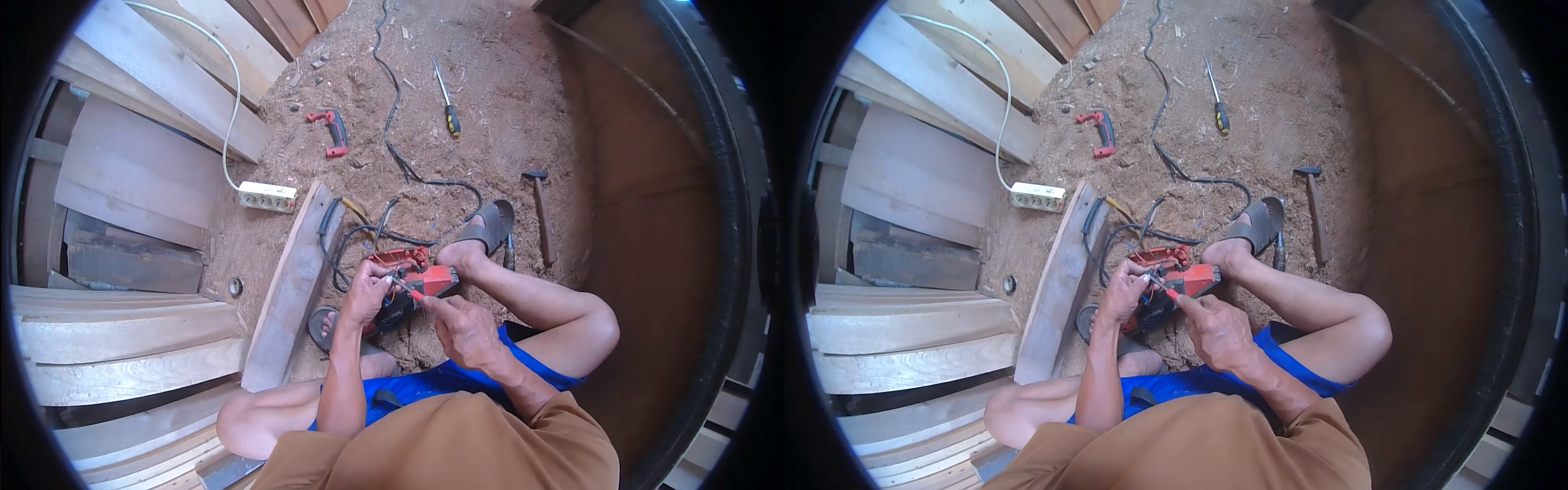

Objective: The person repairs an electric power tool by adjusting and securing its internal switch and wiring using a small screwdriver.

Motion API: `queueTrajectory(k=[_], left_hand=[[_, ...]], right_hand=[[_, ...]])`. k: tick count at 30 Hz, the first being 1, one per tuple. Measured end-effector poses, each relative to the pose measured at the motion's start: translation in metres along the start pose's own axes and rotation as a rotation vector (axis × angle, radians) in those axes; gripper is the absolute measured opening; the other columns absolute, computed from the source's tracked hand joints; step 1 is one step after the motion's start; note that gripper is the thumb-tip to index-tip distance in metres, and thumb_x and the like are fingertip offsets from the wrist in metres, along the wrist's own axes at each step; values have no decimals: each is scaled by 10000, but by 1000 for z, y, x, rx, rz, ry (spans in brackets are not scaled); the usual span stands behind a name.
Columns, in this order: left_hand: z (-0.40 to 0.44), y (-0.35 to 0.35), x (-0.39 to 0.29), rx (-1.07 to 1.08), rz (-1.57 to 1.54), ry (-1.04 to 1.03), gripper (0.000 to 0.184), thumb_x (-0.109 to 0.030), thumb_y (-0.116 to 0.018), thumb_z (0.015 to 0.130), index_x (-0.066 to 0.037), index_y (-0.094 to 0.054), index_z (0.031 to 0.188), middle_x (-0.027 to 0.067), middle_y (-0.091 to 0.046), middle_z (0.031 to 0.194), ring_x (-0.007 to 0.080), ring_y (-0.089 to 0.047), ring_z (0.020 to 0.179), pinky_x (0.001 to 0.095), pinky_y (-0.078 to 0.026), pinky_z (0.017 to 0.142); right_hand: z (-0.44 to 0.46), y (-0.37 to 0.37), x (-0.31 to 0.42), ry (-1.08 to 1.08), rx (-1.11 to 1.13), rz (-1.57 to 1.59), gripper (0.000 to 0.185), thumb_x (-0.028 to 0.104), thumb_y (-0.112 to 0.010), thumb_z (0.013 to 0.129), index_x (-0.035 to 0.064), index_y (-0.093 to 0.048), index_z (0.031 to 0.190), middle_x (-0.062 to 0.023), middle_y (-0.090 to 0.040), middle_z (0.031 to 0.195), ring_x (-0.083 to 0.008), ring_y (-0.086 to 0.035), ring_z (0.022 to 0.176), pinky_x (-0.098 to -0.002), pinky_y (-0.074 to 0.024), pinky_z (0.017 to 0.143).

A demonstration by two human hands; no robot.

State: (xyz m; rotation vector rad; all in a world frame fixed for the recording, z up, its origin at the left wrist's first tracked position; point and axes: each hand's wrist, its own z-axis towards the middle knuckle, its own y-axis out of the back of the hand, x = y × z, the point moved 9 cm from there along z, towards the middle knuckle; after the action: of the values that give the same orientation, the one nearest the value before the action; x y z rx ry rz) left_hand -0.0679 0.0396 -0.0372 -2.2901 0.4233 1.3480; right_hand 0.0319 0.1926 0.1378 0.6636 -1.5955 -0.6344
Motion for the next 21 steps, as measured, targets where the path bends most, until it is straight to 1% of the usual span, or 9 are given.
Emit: queueTrajectory(k=[1,6,8,10,14,15,18,19,21], left_hand=[[1,3,2,-28,7,-6,109,-41,-599,1032,-23,-523,1108,144,-749,1044,149,-730,908,287,-598,844],[6,7,0,-47,-43,-41,95,-29,-579,1045,-11,-518,1115,129,-707,1046,136,-705,903,285,-597,838],[3,10,2,-59,-38,-25,89,-21,-574,1049,-6,-516,1114,123,-689,1048,134,-696,907,286,-598,842],[4,9,-4,-69,-64,-11,89,-16,-576,1046,-3,-518,1112,126,-687,1047,139,-700,914,285,-601,846],[8,4,-4,-74,-157,-48,196,31,-601,996,-1,-490,1154,134,-691,1052,137,-706,923,264,-594,805],[16,12,9,-73,-102,-67,259,31,-611,976,-9,-474,1192,161,-713,1090,168,-732,893,297,-622,839],[16,27,6,-258,-125,-34,253,64,-596,966,-6,-488,1184,125,-701,1025,153,-713,815,271,-603,749],[21,33,7,-258,-172,-79,245,39,-598,980,-26,-507,1197,116,-708,1010,151,-714,777,262,-595,674],[20,40,13,-255,-209,-77,227,12,-598,997,-43,-520,1202,108,-712,1021,147,-718,791,257,-585,641]], right_hand=[[0,-2,0,-10,-1,14,388,31,-691,884,64,-687,1271,-200,-716,997,-406,-716,836,-480,-573,697],[4,-11,-13,-43,-25,144,364,-3,-667,888,22,-707,1248,-209,-738,955,-388,-731,857,-461,-583,736],[4,-9,-11,56,-140,230,359,-17,-654,886,2,-710,1240,-219,-750,959,-392,-735,853,-460,-580,749],[6,-11,-14,-30,-53,206,317,33,-627,924,5,-692,1233,-230,-754,1011,-412,-735,933,-477,-591,821],[15,-12,-16,-38,-23,210,349,33,-622,921,38,-671,1267,-214,-758,1075,-423,-728,995,-489,-587,861],[17,-11,-15,-29,-17,194,354,39,-621,921,47,-669,1272,-209,-758,1081,-426,-726,993,-497,-585,861],[18,-3,-11,-49,-25,157,364,71,-612,924,64,-668,1283,-200,-759,1083,-436,-722,965,-522,-579,852],[17,0,-11,-68,-33,147,366,83,-608,926,69,-668,1286,-197,-759,1081,-440,-721,952,-530,-576,848],[17,-2,-9,-48,-48,109,374,101,-594,932,71,-664,1298,-210,-751,1081,-443,-717,945,-540,-573,836]])
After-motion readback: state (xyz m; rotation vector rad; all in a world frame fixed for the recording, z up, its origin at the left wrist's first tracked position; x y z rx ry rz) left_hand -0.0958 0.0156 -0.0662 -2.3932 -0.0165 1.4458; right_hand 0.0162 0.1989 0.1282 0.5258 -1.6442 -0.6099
